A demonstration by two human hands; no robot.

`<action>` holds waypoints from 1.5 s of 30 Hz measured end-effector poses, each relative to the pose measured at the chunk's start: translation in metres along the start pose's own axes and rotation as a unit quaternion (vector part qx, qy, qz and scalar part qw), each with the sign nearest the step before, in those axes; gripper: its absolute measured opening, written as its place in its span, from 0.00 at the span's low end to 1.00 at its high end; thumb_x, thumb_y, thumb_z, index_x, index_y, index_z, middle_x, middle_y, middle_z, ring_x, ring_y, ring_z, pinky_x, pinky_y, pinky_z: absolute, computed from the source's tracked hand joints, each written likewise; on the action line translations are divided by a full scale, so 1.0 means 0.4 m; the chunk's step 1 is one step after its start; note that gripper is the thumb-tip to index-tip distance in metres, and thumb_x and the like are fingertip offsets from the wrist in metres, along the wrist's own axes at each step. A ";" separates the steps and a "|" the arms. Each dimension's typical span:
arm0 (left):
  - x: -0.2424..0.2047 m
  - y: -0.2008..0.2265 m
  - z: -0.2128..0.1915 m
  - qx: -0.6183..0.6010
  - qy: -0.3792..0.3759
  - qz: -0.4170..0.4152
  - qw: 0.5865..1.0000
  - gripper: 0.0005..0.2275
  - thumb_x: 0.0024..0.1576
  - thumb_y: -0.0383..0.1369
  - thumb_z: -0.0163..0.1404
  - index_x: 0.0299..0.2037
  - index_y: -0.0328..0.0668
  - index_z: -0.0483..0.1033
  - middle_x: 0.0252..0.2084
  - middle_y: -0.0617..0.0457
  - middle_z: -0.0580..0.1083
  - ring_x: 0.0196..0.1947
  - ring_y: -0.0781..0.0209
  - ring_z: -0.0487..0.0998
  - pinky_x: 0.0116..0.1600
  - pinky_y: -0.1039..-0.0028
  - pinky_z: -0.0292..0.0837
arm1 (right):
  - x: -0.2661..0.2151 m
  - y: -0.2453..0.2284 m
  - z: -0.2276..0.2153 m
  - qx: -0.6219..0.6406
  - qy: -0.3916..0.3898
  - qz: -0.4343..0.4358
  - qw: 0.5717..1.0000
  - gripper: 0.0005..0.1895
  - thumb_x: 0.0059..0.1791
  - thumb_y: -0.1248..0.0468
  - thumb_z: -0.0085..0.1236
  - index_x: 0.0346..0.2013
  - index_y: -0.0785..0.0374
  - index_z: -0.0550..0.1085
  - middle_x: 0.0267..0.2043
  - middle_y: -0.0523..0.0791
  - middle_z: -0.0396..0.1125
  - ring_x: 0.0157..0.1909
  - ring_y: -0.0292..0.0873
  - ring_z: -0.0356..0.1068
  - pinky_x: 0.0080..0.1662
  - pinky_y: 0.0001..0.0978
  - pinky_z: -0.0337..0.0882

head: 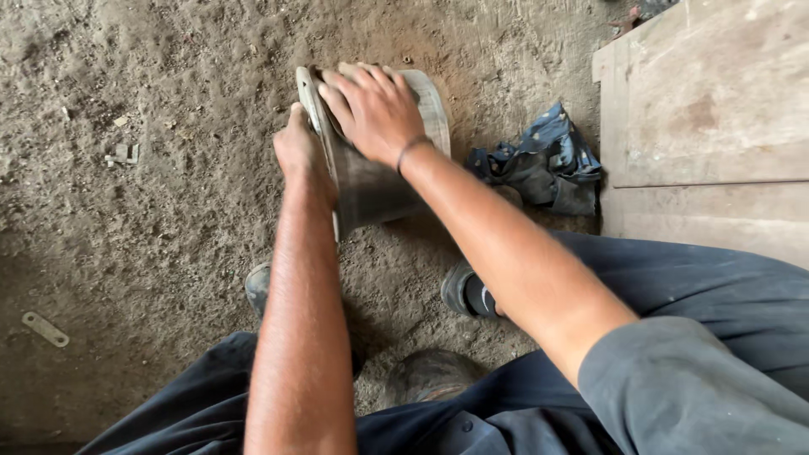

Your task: The person holds a metal cylindrical object with one hand and rubs its outer surface with sandpaper, rotating it by hand to sand different sections.

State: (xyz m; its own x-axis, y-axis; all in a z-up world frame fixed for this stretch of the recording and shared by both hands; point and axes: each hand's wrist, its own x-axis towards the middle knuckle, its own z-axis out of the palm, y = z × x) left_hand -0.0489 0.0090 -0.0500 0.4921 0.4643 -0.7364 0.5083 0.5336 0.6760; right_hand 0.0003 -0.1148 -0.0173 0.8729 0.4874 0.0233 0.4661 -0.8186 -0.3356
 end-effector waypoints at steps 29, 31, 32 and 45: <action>0.103 -0.120 -0.034 0.022 -0.035 0.126 0.991 0.21 0.65 0.44 0.47 0.37 0.29 0.82 0.30 0.46 0.80 0.27 0.59 0.80 0.35 0.67 0.78 | -0.020 -0.029 0.014 0.018 0.001 -0.030 0.999 0.27 0.60 0.46 0.32 0.64 0.57 0.71 0.70 0.47 0.64 0.74 0.50 0.59 0.74 0.52 0.51; 0.096 -0.107 -0.034 0.022 -0.032 0.114 0.993 0.21 0.64 0.44 0.47 0.37 0.29 0.82 0.30 0.46 0.80 0.26 0.58 0.80 0.36 0.68 0.79 | 0.041 -0.025 0.011 0.043 -0.079 0.004 0.996 0.27 0.59 0.46 0.32 0.63 0.55 0.72 0.69 0.46 0.65 0.72 0.48 0.61 0.72 0.51 0.53; 0.095 -0.099 -0.031 0.026 -0.032 0.123 0.992 0.21 0.64 0.44 0.47 0.37 0.29 0.83 0.30 0.45 0.81 0.27 0.59 0.80 0.36 0.67 0.78 | 0.047 -0.026 0.011 0.035 -0.104 0.021 0.994 0.27 0.60 0.46 0.32 0.63 0.54 0.72 0.69 0.46 0.66 0.71 0.48 0.63 0.73 0.49 0.55; 0.164 -0.111 -0.020 0.039 -0.027 0.122 0.991 0.21 0.64 0.42 0.47 0.36 0.28 0.84 0.30 0.43 0.81 0.25 0.58 0.80 0.36 0.66 0.79 | 0.012 -0.043 0.010 0.081 0.039 -0.005 0.996 0.26 0.61 0.49 0.37 0.62 0.61 0.73 0.71 0.48 0.64 0.75 0.49 0.59 0.76 0.50 0.50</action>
State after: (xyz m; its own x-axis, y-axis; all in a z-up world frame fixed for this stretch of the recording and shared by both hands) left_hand -0.0448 0.0216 -0.1285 0.6428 0.5333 -0.5500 0.4216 0.3532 0.8352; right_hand -0.0044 -0.0971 -0.0153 0.8799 0.4650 0.0975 0.4504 -0.7510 -0.4830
